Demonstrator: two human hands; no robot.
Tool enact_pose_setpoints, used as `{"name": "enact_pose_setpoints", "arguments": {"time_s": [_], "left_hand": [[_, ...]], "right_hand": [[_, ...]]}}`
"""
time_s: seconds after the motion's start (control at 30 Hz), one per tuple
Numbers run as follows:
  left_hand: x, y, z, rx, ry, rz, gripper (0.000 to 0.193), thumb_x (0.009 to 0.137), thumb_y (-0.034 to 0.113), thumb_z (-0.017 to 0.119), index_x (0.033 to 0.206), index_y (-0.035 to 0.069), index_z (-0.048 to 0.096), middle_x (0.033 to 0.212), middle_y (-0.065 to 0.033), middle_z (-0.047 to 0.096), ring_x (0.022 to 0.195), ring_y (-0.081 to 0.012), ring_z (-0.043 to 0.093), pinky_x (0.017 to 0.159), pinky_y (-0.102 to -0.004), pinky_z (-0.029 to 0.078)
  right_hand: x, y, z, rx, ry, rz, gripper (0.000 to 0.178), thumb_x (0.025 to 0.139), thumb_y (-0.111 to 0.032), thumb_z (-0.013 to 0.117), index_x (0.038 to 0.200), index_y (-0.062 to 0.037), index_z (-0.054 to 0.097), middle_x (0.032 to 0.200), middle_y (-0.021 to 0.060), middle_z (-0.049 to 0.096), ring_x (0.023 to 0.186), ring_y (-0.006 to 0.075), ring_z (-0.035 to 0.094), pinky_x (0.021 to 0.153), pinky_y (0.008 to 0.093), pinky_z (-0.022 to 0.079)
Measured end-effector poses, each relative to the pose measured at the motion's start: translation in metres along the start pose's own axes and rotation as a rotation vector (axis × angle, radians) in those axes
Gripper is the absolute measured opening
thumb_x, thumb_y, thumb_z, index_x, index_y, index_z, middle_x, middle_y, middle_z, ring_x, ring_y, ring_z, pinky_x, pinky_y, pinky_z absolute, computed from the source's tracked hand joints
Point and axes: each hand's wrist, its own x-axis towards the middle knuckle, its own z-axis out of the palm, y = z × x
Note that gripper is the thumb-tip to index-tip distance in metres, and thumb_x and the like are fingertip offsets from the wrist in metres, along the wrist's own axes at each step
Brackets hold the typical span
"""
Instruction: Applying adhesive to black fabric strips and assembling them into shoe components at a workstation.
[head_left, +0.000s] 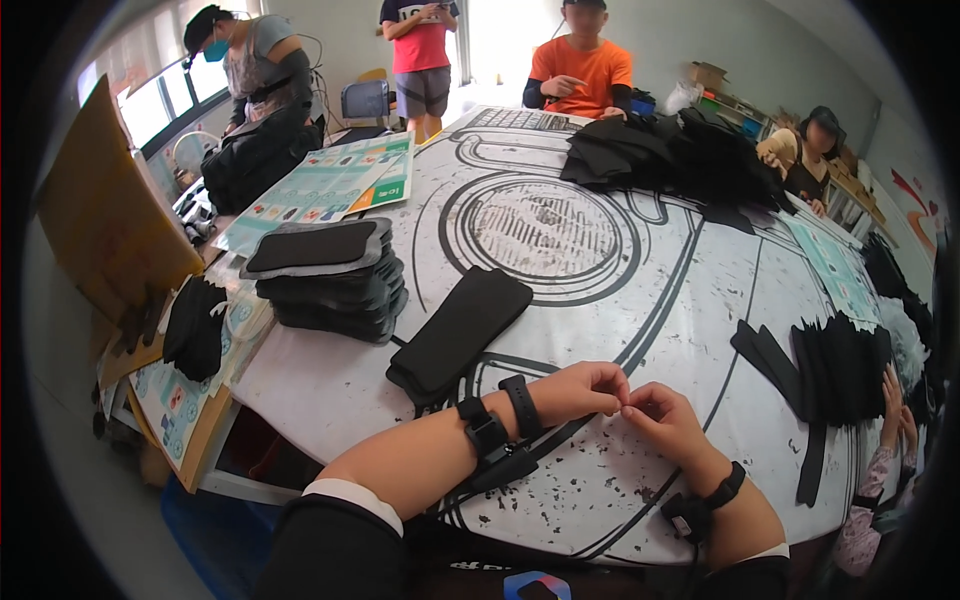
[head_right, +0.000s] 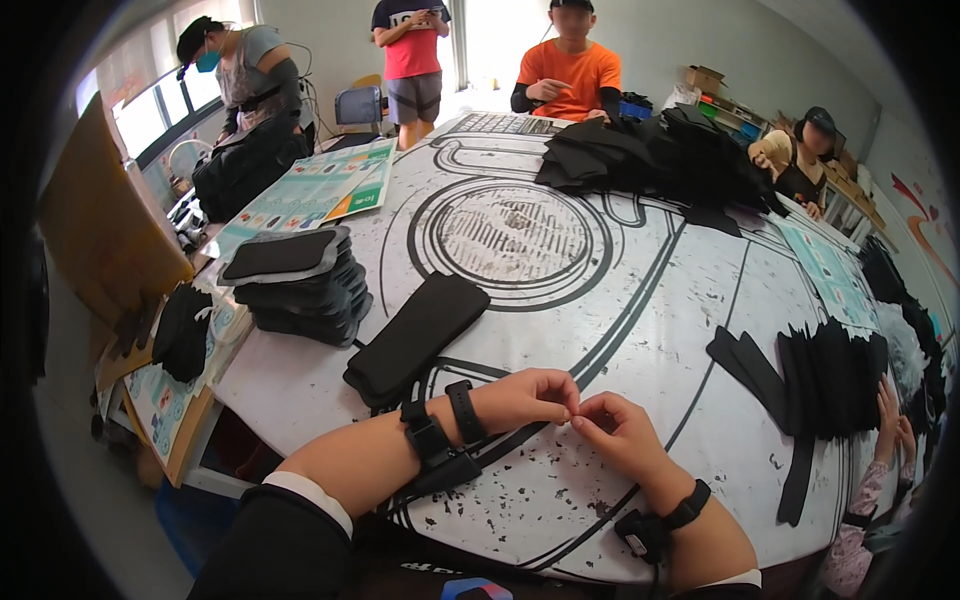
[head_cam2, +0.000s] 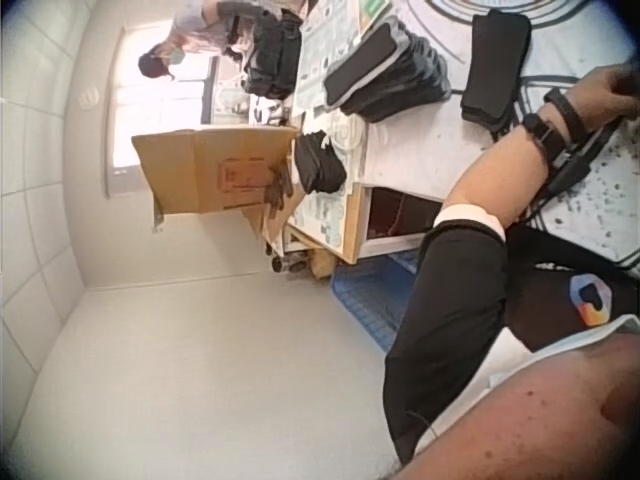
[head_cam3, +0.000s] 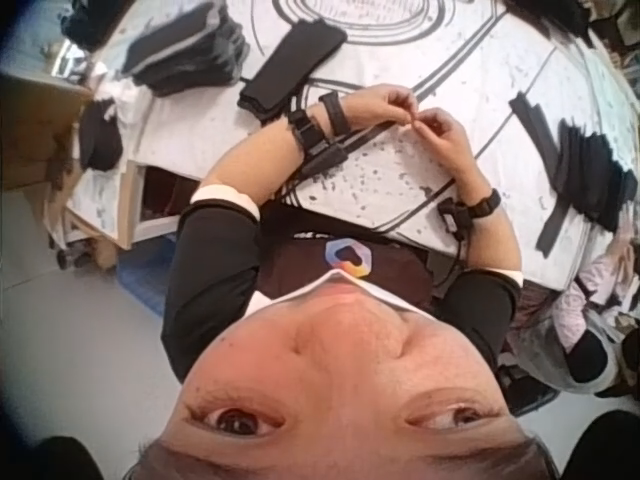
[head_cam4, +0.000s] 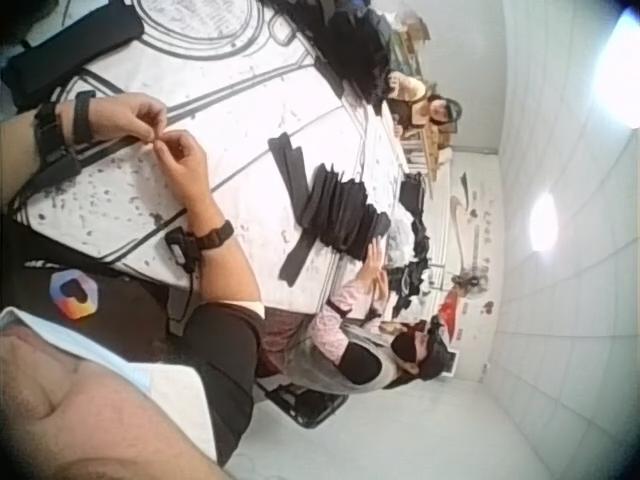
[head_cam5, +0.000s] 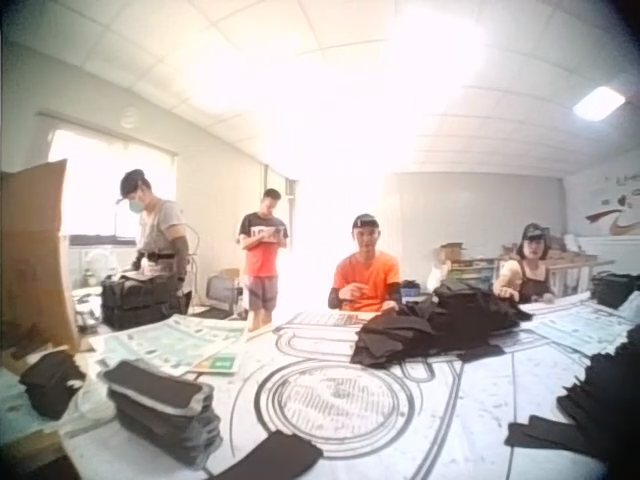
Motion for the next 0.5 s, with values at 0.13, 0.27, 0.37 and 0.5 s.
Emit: {"name": "enact_pose_setpoints", "arguments": {"time_s": [0.13, 0.27, 0.37, 0.5], "left_hand": [[-0.0007, 0.005, 0.0025, 0.029, 0.008, -0.015, 0.01, 0.079, 0.006, 0.056, 0.089, 0.004, 0.055, 0.085, -0.0017, 0.057, 0.08, -0.0081, 0.052, 0.074, -0.0209, 0.043], [-0.0011, 0.0043, 0.0024, 0.007, 0.025, -0.035, 0.01, 0.08, 0.003, 0.055, 0.09, 0.002, 0.056, 0.086, -0.0027, 0.058, 0.08, -0.0087, 0.053, 0.075, -0.0213, 0.044], [-0.0005, 0.0027, 0.0023, -0.005, 0.023, -0.04, 0.009, 0.08, 0.003, 0.056, 0.09, 0.002, 0.056, 0.085, -0.003, 0.058, 0.08, -0.0089, 0.054, 0.075, -0.0217, 0.044], [-0.0009, 0.0033, 0.0023, -0.018, 0.016, -0.029, 0.009, 0.081, 0.004, 0.056, 0.09, 0.002, 0.056, 0.085, -0.0033, 0.059, 0.08, -0.0092, 0.055, 0.075, -0.0217, 0.045]], "right_hand": [[-0.0007, -0.0013, -0.0018, -0.008, 0.031, -0.001, 0.015, 0.083, -0.014, 0.062, 0.091, -0.0017, 0.058, 0.083, 0.0012, 0.061, 0.075, 0.0058, 0.056, 0.068, 0.0201, 0.045], [-0.0016, -0.0071, -0.002, -0.017, 0.018, 0.018, 0.015, 0.083, -0.014, 0.062, 0.09, -0.0016, 0.058, 0.082, 0.0012, 0.061, 0.075, 0.0057, 0.056, 0.067, 0.0198, 0.045], [-0.0027, -0.0079, -0.0026, -0.015, 0.013, 0.032, 0.014, 0.083, -0.013, 0.061, 0.09, -0.0013, 0.058, 0.083, 0.0016, 0.061, 0.075, 0.0058, 0.056, 0.067, 0.0198, 0.045], [-0.003, -0.0095, -0.002, -0.004, 0.006, 0.029, 0.014, 0.083, -0.012, 0.061, 0.09, -0.0009, 0.058, 0.083, 0.0023, 0.061, 0.075, 0.0061, 0.057, 0.067, 0.0199, 0.045]]}}
